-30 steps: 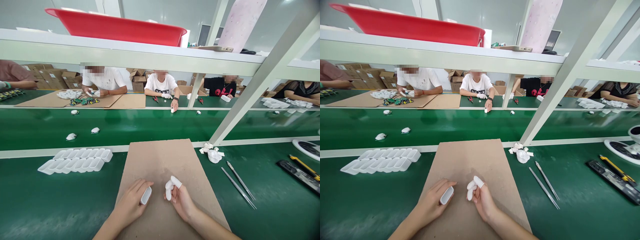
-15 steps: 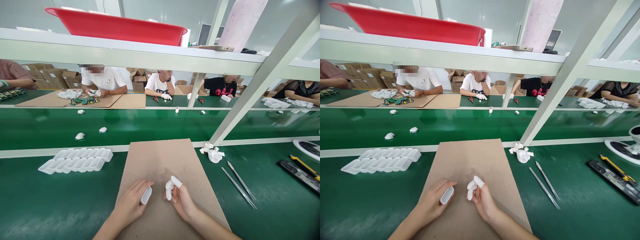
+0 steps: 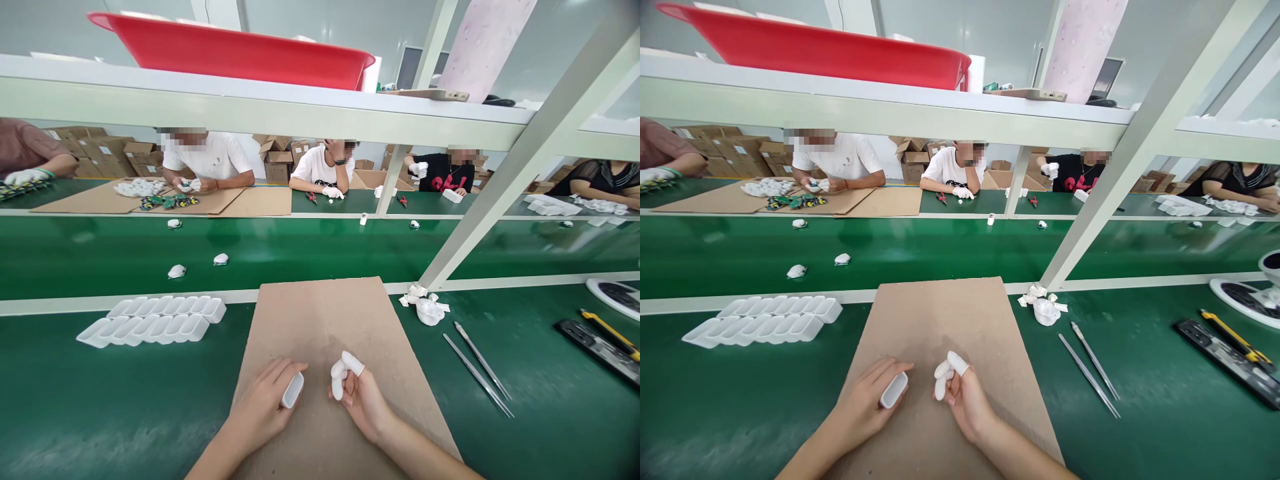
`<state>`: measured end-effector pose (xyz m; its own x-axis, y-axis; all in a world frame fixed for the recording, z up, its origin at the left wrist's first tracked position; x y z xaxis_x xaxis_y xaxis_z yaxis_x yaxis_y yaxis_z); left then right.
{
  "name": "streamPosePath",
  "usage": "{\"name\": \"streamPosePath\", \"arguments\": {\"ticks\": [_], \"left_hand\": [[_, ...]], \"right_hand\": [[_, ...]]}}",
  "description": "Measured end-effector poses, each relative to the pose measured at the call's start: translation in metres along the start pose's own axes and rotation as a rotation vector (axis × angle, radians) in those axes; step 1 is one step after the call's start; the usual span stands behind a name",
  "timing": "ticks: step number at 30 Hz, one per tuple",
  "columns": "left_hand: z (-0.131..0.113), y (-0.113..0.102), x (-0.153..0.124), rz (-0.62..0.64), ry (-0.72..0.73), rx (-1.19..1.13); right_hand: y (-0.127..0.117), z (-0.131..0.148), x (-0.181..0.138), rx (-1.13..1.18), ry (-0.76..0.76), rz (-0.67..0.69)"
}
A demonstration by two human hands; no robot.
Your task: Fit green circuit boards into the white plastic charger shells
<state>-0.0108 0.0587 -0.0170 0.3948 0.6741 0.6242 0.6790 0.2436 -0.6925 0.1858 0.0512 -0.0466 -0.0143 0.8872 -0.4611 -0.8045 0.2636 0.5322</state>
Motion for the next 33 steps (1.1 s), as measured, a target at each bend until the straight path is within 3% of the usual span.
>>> {"name": "streamPosePath", "arguments": {"ticks": [33], "left_hand": [[0.0009,0.0002,-0.0011,0.011,-0.008,0.003]], "right_hand": [[-0.0003,0.0006,0.0007,-0.009,-0.003,0.004]]}}
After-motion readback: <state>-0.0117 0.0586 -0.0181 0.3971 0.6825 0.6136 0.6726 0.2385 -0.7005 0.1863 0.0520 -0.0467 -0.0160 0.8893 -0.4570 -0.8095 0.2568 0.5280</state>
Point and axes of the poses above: each hand's wrist, its own x-axis towards the middle knuckle, its own y-axis out of the palm, z = x × y, the point moved 2 cm from there along x, towards the middle knuckle, and after that the axes turned 15 degrees about -z, right-handed, at the moved point
